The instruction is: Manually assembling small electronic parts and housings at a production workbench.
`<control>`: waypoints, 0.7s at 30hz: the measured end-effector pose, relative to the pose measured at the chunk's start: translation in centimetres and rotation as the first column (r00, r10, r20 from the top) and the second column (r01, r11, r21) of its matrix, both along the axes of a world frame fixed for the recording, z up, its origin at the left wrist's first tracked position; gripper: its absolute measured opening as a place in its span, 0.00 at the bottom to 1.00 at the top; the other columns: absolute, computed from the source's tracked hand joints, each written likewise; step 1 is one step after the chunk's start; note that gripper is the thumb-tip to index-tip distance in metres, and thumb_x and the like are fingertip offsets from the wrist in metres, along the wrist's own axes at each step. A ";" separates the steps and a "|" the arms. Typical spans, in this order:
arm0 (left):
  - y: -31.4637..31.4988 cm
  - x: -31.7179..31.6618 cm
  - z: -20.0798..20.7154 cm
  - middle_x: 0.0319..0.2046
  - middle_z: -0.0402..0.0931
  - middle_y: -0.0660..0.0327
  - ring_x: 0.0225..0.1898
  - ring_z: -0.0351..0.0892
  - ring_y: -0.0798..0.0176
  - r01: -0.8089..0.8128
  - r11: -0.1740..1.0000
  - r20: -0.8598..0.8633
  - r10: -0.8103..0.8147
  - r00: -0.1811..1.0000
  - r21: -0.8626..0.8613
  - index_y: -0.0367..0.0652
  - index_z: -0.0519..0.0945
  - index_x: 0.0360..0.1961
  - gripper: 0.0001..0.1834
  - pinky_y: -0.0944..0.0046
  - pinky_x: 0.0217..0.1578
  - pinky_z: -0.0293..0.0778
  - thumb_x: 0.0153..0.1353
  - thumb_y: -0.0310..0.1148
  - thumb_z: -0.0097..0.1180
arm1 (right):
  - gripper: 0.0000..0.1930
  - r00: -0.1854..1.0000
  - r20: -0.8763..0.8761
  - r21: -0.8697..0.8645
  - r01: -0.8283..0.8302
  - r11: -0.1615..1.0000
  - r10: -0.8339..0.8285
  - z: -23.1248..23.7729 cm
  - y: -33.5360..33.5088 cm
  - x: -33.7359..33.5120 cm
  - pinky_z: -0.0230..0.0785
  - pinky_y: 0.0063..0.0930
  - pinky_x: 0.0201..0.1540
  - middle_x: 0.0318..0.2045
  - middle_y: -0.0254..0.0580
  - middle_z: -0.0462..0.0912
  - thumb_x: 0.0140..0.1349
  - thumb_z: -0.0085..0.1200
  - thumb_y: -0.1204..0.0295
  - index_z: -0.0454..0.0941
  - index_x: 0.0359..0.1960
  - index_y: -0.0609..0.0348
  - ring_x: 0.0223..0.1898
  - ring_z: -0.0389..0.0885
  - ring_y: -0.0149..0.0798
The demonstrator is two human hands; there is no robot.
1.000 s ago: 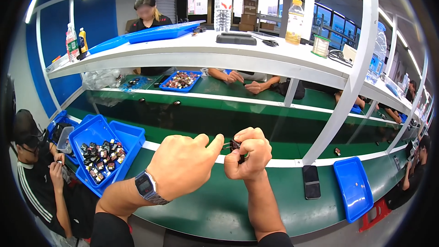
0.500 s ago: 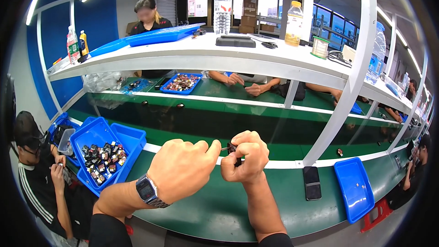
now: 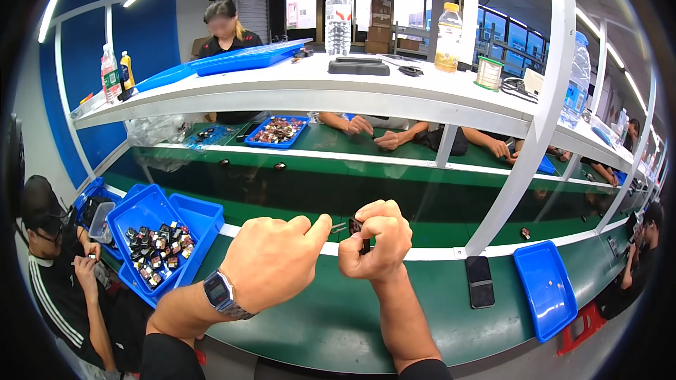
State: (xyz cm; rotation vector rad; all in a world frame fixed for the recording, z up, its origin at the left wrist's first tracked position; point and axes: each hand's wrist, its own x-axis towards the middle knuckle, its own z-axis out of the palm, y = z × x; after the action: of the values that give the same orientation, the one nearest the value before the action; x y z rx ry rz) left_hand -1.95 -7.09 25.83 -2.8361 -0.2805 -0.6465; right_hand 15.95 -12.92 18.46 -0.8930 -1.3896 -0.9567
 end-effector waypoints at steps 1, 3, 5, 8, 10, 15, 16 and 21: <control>0.0 0.0 0.1 0.25 0.78 0.58 0.22 0.82 0.54 -0.001 1.000 0.004 0.001 1.000 -0.002 0.36 0.80 0.52 0.23 0.57 0.23 0.76 0.52 0.28 0.59 | 0.11 1.000 0.000 0.001 0.000 1.000 0.000 0.0 0.0 0.0 0.71 0.27 0.23 0.27 0.48 0.69 0.41 0.43 0.84 0.59 0.28 0.61 0.24 0.66 0.36; 0.0 0.0 0.0 0.25 0.78 0.58 0.22 0.82 0.53 -0.003 1.000 0.009 0.003 1.000 -0.005 0.36 0.80 0.52 0.24 0.57 0.23 0.76 0.52 0.28 0.59 | 0.11 1.000 -0.007 -0.004 -0.002 1.000 0.002 0.1 0.0 0.0 0.70 0.27 0.23 0.26 0.48 0.69 0.40 0.43 0.84 0.59 0.28 0.61 0.23 0.67 0.36; 0.1 0.2 -0.1 0.25 0.78 0.57 0.21 0.82 0.54 0.012 1.000 0.010 -0.012 1.000 -0.008 0.36 0.80 0.53 0.24 0.57 0.23 0.76 0.52 0.28 0.59 | 0.11 1.000 -0.005 -0.008 0.003 1.000 -0.003 0.2 0.0 -0.1 0.70 0.27 0.23 0.27 0.48 0.70 0.40 0.43 0.84 0.60 0.28 0.61 0.23 0.68 0.37; -0.1 0.3 0.0 0.25 0.78 0.57 0.22 0.82 0.54 -0.001 1.000 -0.011 0.001 1.000 0.001 0.36 0.80 0.53 0.24 0.57 0.23 0.76 0.52 0.28 0.59 | 0.13 1.000 -0.005 0.012 0.023 1.000 -0.023 0.3 0.2 0.0 0.67 0.27 0.20 0.25 0.46 0.72 0.38 0.45 0.84 0.61 0.28 0.60 0.22 0.70 0.38; -0.1 0.4 0.1 0.25 0.78 0.57 0.22 0.82 0.54 0.005 1.000 -0.010 -0.005 1.000 0.004 0.36 0.80 0.53 0.24 0.57 0.23 0.76 0.52 0.28 0.59 | 0.14 0.999 -0.007 0.037 0.040 0.999 -0.040 0.4 0.3 0.0 0.64 0.28 0.18 0.24 0.44 0.74 0.36 0.47 0.83 0.63 0.28 0.58 0.20 0.71 0.40; -0.1 0.5 0.3 0.24 0.78 0.57 0.21 0.82 0.53 0.020 1.000 0.004 -0.020 1.000 0.001 0.36 0.79 0.54 0.25 0.57 0.22 0.76 0.53 0.28 0.59 | 0.13 0.997 0.009 0.012 0.070 0.997 -0.071 0.4 0.2 -0.1 0.64 0.28 0.17 0.24 0.44 0.74 0.35 0.47 0.83 0.63 0.27 0.58 0.20 0.71 0.40; -0.1 0.6 0.4 0.24 0.78 0.57 0.21 0.82 0.53 0.011 1.000 -0.009 -0.011 1.000 -0.002 0.36 0.79 0.54 0.24 0.57 0.21 0.75 0.53 0.28 0.59 | 0.13 0.998 0.009 0.012 0.069 0.998 -0.069 0.4 0.2 -0.2 0.64 0.28 0.17 0.24 0.44 0.74 0.35 0.47 0.83 0.63 0.27 0.58 0.20 0.71 0.40; 0.0 0.7 0.1 0.24 0.79 0.56 0.21 0.82 0.52 0.027 1.000 0.015 -0.027 1.000 -0.007 0.35 0.79 0.52 0.23 0.57 0.20 0.75 0.52 0.28 0.59 | 0.14 0.999 0.028 0.020 0.033 0.999 -0.033 0.3 0.4 -0.1 0.65 0.29 0.17 0.23 0.44 0.73 0.37 0.48 0.84 0.63 0.28 0.59 0.20 0.71 0.40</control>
State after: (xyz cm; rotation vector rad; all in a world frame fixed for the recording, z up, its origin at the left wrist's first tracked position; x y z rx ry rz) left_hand -1.27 -7.05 25.94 -2.8478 -0.2485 -0.6739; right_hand 15.82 -12.55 18.76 -0.8934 -1.3912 -1.0097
